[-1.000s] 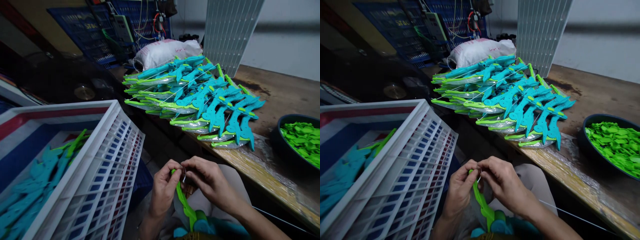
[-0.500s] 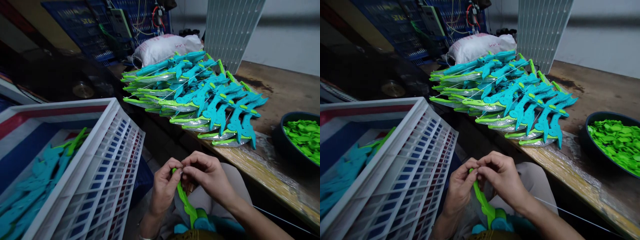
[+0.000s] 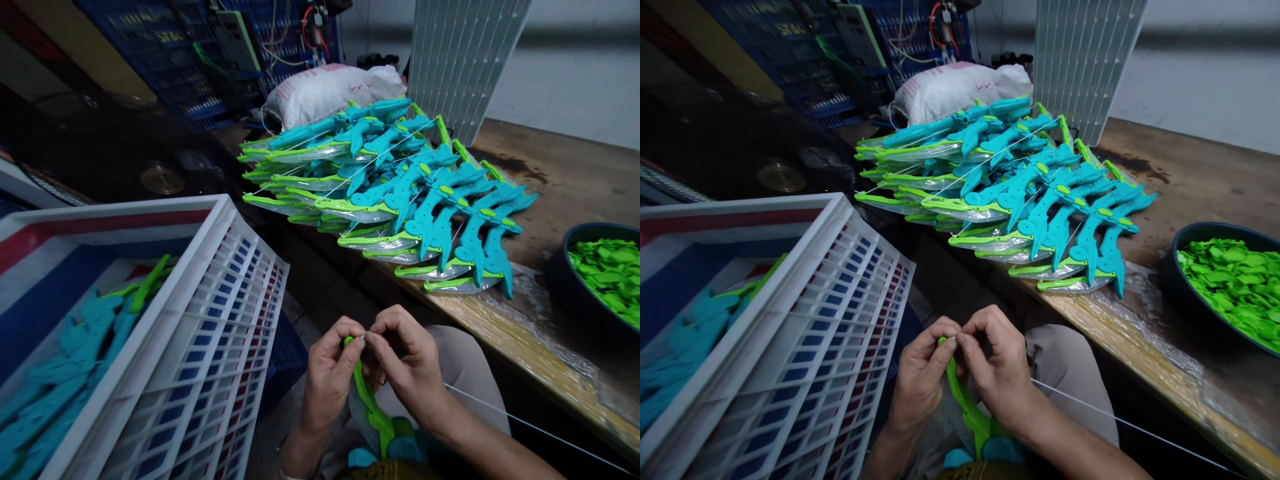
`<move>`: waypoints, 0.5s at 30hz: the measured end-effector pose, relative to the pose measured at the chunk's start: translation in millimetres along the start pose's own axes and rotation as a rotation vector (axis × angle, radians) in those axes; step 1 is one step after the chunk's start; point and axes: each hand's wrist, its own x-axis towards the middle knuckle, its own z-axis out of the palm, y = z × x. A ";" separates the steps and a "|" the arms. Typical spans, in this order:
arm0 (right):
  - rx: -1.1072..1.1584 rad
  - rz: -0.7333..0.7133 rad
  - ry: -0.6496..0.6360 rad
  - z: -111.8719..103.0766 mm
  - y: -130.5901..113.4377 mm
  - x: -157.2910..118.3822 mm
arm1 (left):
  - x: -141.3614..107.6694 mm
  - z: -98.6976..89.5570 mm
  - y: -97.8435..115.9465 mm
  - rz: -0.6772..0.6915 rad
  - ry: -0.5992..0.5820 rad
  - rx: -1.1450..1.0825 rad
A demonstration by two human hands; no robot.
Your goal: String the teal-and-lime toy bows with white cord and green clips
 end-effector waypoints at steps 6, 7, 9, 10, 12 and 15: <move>0.103 0.002 -0.002 4.7 6.5 -4.5 | -0.1 4.2 2.7 -0.029 0.026 -0.029; 0.108 -0.018 0.003 4.8 6.7 -4.7 | -0.4 4.8 3.3 -0.025 0.032 -0.031; 0.097 -0.035 0.012 4.7 7.2 -5.1 | -0.9 5.9 4.1 -0.027 0.037 -0.028; 0.089 -0.022 0.012 4.3 7.5 -5.4 | -1.1 6.5 4.2 -0.035 0.036 -0.024; 0.090 0.051 0.008 2.9 8.1 -6.1 | -1.2 7.9 4.0 -0.058 0.031 -0.011; 0.134 0.183 -0.044 -1.4 7.8 -6.3 | -0.6 10.3 4.0 -0.076 0.023 -0.022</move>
